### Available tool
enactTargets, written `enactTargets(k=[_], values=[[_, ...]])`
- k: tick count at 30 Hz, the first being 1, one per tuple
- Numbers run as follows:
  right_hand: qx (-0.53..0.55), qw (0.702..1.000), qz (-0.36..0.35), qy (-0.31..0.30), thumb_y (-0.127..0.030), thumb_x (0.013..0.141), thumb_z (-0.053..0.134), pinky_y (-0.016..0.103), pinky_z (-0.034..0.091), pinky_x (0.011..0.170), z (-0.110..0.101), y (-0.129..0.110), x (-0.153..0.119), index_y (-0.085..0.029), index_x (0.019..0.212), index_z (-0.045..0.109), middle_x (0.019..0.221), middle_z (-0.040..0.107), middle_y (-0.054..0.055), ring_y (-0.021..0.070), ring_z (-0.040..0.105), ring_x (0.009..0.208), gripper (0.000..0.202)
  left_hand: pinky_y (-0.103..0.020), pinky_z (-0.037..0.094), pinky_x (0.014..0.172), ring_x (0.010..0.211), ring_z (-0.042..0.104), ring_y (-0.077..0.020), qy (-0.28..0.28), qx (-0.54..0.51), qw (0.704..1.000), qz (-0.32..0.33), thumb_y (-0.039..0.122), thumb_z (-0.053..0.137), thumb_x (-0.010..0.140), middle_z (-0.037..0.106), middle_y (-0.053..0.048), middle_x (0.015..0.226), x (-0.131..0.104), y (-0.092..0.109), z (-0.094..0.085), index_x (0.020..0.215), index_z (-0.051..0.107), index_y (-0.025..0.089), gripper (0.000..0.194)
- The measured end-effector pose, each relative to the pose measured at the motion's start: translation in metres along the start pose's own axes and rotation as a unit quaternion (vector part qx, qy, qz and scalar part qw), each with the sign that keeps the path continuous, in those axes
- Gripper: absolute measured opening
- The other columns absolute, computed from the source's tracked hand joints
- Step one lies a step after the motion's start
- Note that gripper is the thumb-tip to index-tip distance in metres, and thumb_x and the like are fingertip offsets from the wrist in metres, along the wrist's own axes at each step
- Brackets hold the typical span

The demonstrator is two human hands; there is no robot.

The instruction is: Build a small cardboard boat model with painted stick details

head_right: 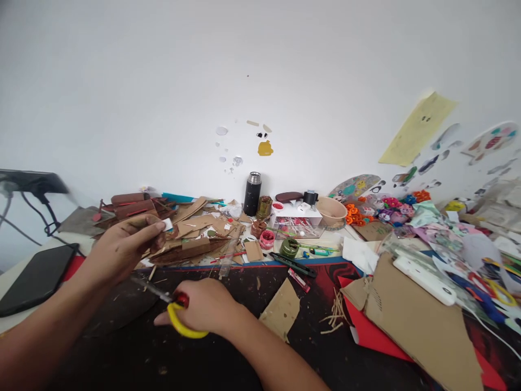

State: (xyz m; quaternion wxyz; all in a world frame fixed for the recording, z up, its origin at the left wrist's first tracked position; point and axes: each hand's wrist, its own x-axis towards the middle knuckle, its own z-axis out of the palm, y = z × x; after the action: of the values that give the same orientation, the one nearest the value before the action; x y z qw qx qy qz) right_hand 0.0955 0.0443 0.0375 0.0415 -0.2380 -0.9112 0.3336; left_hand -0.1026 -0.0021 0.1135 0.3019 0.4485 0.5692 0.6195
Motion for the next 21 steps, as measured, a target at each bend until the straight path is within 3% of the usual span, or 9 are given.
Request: enactTargets(k=[5, 11, 13, 15, 18, 21], values=[[-0.174, 0.975, -0.105, -0.090, -0.059, 0.088, 0.073, 0.036, 0.052, 0.064, 0.007, -0.017, 0.002, -0.019, 0.124, 0.075, 0.094, 0.084, 0.014, 0.0351, 0.079, 0.083, 0.053, -0.028, 0.038, 0.055, 0.055, 0.050, -0.0153, -0.030, 0.055, 0.997, -0.034, 0.056, 0.078, 0.082, 0.062, 0.001, 0.059, -0.003, 0.000, 0.008, 0.071, 0.064, 0.021, 0.039], [-0.138, 0.972, -0.160, -0.106, -0.056, 0.093, 0.072, 0.031, 0.049, 0.062, -0.008, -0.027, 0.003, -0.024, 0.105, 0.078, 0.093, 0.084, 0.008, 0.0290, 0.079, 0.083, 0.035, -0.027, 0.035, 0.054, 0.054, 0.047, -0.0136, -0.073, 0.058, 0.994, -0.057, 0.061, 0.077, 0.081, 0.060, 0.002, 0.058, 0.000, -0.012, 0.015, 0.069, 0.061, 0.021, 0.045], [-0.063, 0.981, -0.154, -0.096, -0.053, 0.094, 0.074, 0.030, 0.050, 0.064, -0.012, -0.025, 0.004, -0.024, 0.105, 0.078, 0.089, 0.083, 0.006, 0.0266, 0.078, 0.083, 0.032, -0.027, 0.036, 0.055, 0.055, 0.046, -0.0136, -0.078, 0.069, 0.993, -0.057, 0.061, 0.075, 0.082, 0.059, 0.002, 0.058, 0.000, -0.011, 0.016, 0.067, 0.060, 0.021, 0.046], [0.078, 0.988, -0.110, -0.078, -0.050, 0.095, 0.075, 0.028, 0.051, 0.064, -0.013, -0.017, 0.006, -0.025, 0.110, 0.078, 0.084, 0.081, 0.003, 0.0226, 0.077, 0.077, 0.030, -0.027, 0.037, 0.056, 0.056, 0.047, -0.0140, -0.082, 0.080, 0.992, -0.055, 0.061, 0.075, 0.081, 0.058, 0.002, 0.059, -0.001, -0.009, 0.017, 0.065, 0.059, 0.021, 0.045], [0.347, 0.937, 0.019, -0.023, -0.053, 0.099, 0.067, 0.023, 0.048, 0.051, -0.012, 0.004, 0.014, -0.021, 0.110, 0.072, 0.069, 0.070, -0.002, 0.0147, 0.067, 0.053, 0.035, -0.028, 0.039, 0.057, 0.056, 0.048, -0.0151, -0.094, 0.093, 0.990, -0.059, 0.061, 0.077, 0.077, 0.057, 0.002, 0.058, -0.003, -0.008, 0.021, 0.064, 0.060, 0.022, 0.044], [0.440, 0.892, 0.067, 0.079, -0.062, 0.094, 0.070, 0.020, 0.043, 0.044, -0.013, 0.030, 0.022, -0.018, 0.106, 0.065, 0.061, 0.064, -0.006, 0.0113, 0.059, 0.043, 0.045, -0.029, 0.041, 0.058, 0.056, 0.050, -0.0162, -0.108, 0.105, 0.986, -0.067, 0.062, 0.078, 0.075, 0.057, 0.002, 0.056, -0.002, -0.013, 0.026, 0.063, 0.060, 0.022, 0.045]])
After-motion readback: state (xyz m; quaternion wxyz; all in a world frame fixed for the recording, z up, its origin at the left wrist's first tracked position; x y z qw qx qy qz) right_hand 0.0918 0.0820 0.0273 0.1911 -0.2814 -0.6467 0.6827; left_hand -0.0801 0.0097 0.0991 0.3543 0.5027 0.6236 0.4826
